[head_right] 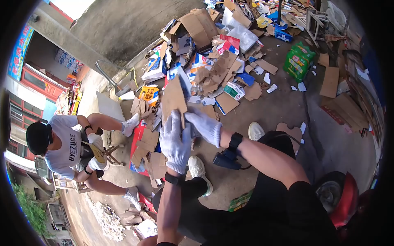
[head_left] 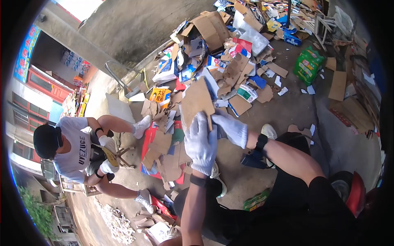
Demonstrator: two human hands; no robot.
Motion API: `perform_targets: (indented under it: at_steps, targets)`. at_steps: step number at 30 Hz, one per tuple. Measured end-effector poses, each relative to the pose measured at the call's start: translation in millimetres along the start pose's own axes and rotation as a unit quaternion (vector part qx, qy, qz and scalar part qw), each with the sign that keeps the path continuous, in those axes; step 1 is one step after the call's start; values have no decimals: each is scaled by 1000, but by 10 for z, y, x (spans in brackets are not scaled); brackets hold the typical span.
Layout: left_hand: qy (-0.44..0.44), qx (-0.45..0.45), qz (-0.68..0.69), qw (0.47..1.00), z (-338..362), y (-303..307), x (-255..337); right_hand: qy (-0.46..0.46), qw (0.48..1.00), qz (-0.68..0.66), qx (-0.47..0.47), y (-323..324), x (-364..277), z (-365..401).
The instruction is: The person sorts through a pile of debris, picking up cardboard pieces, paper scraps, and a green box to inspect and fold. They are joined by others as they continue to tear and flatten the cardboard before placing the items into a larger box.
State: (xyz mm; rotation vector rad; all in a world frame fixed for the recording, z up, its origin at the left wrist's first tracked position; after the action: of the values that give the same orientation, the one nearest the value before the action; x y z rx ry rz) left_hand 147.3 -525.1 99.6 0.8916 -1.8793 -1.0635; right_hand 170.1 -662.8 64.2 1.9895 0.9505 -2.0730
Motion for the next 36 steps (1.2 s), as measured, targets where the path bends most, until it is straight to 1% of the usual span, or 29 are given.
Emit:
perform_targets:
  at_steps: [1,2,3,5,6,7,9,10,11,13,15,16,17,19,20,21,23,24,25,27,28,29,30,31,32,33,34,35,36]
  targets:
    - [11,3,12,1000,5,20,-6,-16,967,-250,-34,-60,-22,4]
    - [3,-3,38,999,6,51,-4,8,983,-180,-41,-19,79,10]
    - [7,-3,38,999,23,46,-22,5,983,-180,-43,-29,111,-25]
    - [-76,-34,40,996,40,-15,-1,41,997,44,46,39,89,-128]
    - [-50,-87,90,991,59,-78,5,-37,993,77,81,116,102,-123]
    - [-77,-116,142,980,53,-79,-11,-13,997,17,68,141,109,-119]
    - [-73,-103,218,968,37,-67,-117,-10,997,21,76,169,3,-32]
    - [2,-144,301,943,38,77,-165,-9,997,21,77,235,32,-53]
    - [95,-143,452,875,55,179,-216,-4,996,26,89,342,103,-86]
    - [161,-32,476,864,74,317,-455,0,995,30,100,449,43,-80]
    - [195,91,470,856,97,431,-557,29,997,55,51,507,-177,-9]
    - [201,95,458,861,147,423,-704,12,977,214,23,560,-278,70]
    - [201,94,457,861,178,354,-880,12,977,213,23,534,-327,127]
    - [285,-1,672,683,235,179,-1103,16,998,47,-43,360,-454,206]
    - [242,-58,724,643,288,138,-1070,-44,993,-29,-102,288,-414,178]
    - [252,-48,650,715,289,217,-918,-44,993,-29,-103,285,-402,178]
    - [192,-9,645,740,229,263,-720,-103,988,62,-93,340,-326,198]
    - [194,-13,644,740,237,272,-695,-194,944,257,-66,379,-350,151]
    - [188,-1,657,730,228,285,-687,-194,945,256,-65,364,-395,181]
    - [183,9,668,721,213,351,-651,-117,973,192,-47,272,-603,261]
    - [180,16,667,723,203,413,-608,-73,983,161,-49,354,-536,205]
    - [176,24,666,725,182,473,-559,-74,983,161,-49,454,-442,134]
    - [171,45,673,718,159,509,-499,-31,999,5,-11,510,-425,71]
    - [171,44,674,717,181,473,-554,14,988,-150,28,562,-414,50]
    - [176,-4,672,719,221,404,-655,26,982,-185,25,611,-422,85]
    - [179,-53,667,721,229,357,-699,27,982,-184,28,538,-389,66]
    - [217,-46,606,764,173,400,-531,68,994,-64,53,418,-315,37]
    - [166,-38,621,765,188,292,-547,106,990,56,76,362,-230,12]
    - [161,-38,641,749,187,293,-537,41,995,23,91,449,-30,-2]
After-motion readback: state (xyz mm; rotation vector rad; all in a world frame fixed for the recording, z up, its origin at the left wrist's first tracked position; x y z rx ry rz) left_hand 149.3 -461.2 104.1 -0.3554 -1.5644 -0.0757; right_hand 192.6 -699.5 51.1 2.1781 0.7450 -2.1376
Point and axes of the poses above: each hand's wrist, its own z-axis away from the middle knuckle, its own y-axis out of the back of the hand, x = y × z, the point moved 2 cm from there along -z, towards the middle knuckle, and after that the axes turned 14 degrees about -x, right-handed, at the moved point
